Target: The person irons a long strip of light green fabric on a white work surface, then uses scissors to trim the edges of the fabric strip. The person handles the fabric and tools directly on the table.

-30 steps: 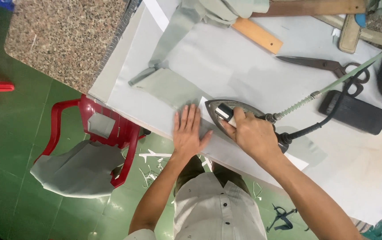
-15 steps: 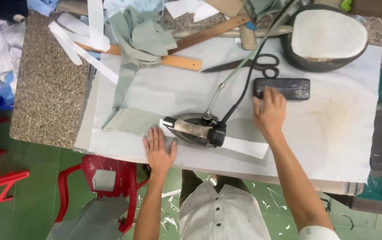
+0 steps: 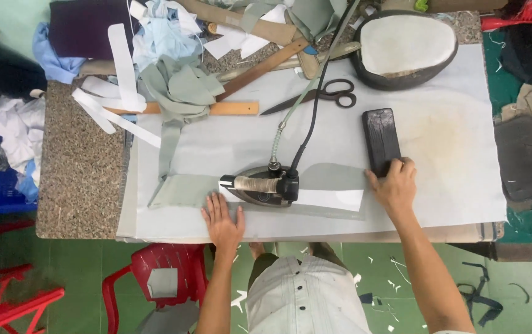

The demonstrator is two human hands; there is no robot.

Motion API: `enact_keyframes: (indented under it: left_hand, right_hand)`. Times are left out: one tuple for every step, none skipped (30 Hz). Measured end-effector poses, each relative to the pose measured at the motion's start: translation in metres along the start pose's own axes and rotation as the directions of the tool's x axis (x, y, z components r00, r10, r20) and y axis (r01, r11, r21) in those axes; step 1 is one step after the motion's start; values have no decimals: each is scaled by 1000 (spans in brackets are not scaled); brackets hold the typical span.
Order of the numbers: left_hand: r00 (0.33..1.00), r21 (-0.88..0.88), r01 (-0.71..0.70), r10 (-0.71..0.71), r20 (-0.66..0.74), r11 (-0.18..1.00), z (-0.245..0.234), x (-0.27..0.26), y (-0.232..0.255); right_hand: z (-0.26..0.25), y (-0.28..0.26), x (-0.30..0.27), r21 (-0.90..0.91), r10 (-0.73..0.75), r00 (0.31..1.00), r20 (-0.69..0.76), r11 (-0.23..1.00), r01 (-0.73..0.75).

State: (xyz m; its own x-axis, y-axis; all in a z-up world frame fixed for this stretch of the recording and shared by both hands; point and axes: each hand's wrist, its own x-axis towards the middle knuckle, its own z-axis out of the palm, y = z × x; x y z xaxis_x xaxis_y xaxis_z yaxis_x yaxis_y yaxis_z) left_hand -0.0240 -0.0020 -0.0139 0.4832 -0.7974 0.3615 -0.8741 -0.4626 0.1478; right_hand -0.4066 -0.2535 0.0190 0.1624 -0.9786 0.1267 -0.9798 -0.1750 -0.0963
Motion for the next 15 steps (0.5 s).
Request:
enact_keyframes:
  left_hand:
    - [1000,-3,-11,11,-13,1000,0,3,0]
    - [1000,-9,-3,3,1,1000,0,6,-2]
    - [999,-13,13,-13,31,1000,-3,-3,-1]
    - [999,-15,11,-10,35,1000,-1,-3,-3]
    - [998,-39,28,-26,51,999,2,-3,-5]
    - [997,-64,45,-41,68,997,6,-3,-7]
    - [997,-65,47,-43,65,997,5,-3,-7]
    - [996,-81,53,-47,77,995,5,-3,-8]
    - [995,-97,66,-57,86,993,5,-3,-9]
    - [995,-96,74,-67,80,993,4,2,-9]
    - [997,-152,46,-37,63,987,0,1,-10]
    - [999,-207,18,-9,43,978,-4,-1,-11]
    - [999,-201,31,-23,46,979,-7,-4,-13]
    - [999,-388,49,-40,31,920,-11,-7,-14]
    - [998,-560,60,-61,16,826,-15,-8,-15]
  right_hand:
    - [4,3,4,4,9,1000,-14,1000,-9]
    - [9,5,9,46,-4,1000,-23,999,5]
    - [13,12,5,81,-22,1000,-16,996,23]
    - [15,17,4,78,-18,1000,-13,997,19]
    - [18,21,6,101,-17,999,-35,995,20]
    - [21,24,7,125,-15,998,-56,992,22]
    - [-16,12,7,124,-17,998,-59,992,24]
    - [-53,-2,7,192,77,996,-52,979,-66]
    - [-89,-16,9,258,163,986,-39,955,-147]
    - [-117,-30,11,259,153,987,-43,956,-136]
    - [-145,-43,7,376,119,990,-76,923,-82]
    - [-173,-56,3,487,91,990,-112,873,-25]
    - [-183,-70,-5,488,77,991,-106,873,-16]
    - [-193,-84,-14,617,-35,989,-144,778,117]
    - [-205,-98,-21,724,-136,971,-198,647,239]
